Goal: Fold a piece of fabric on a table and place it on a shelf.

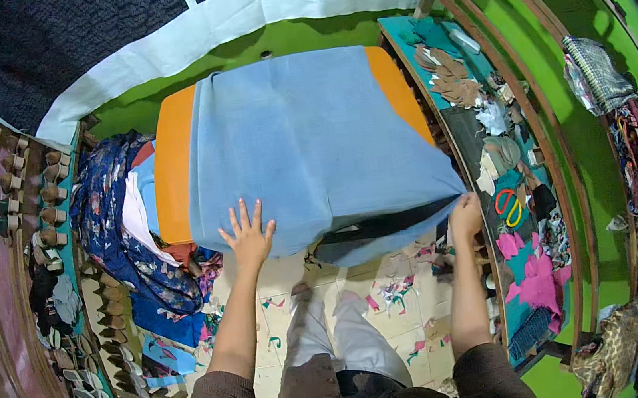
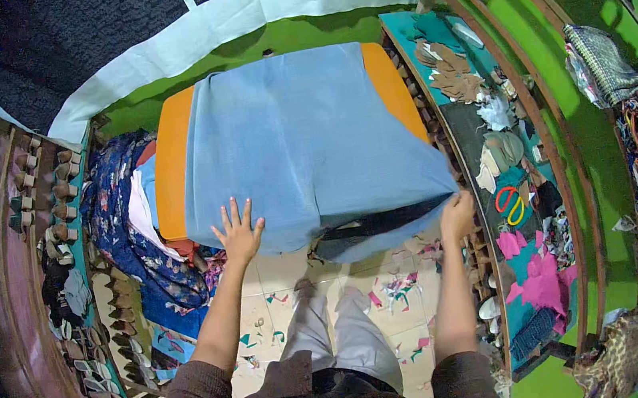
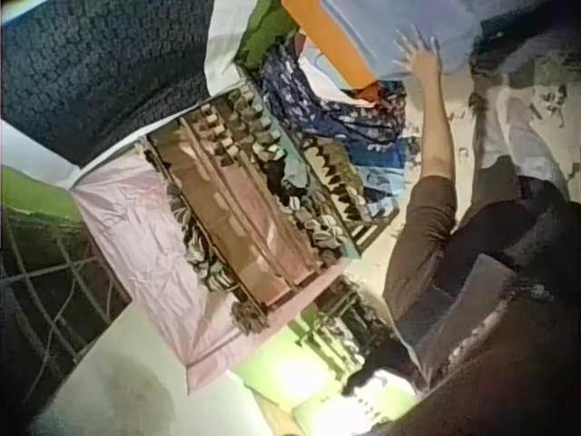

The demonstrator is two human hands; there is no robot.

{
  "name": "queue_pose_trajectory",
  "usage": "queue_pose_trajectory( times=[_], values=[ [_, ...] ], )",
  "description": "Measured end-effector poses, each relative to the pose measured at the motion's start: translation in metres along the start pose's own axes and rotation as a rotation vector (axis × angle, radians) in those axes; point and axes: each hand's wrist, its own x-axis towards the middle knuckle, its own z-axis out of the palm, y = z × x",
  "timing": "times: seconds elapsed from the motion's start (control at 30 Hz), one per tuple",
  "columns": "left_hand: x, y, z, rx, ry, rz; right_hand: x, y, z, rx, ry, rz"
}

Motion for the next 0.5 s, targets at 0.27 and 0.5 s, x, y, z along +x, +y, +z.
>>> queue_pose_trajectory(
  times=[0.27, 0.5],
  values=[
    [-0.008, 0.004, -0.006, 0.151, -0.010, 0.085, -0.014, -0.028, 0.007, -0.007, -0.235, -0.475],
    [-0.015, -0.008, 0.015, 0.363, 0.143, 0.167, -0.073, -0.097, 0.032, -0.016, -0.624, -1.079]
  ],
)
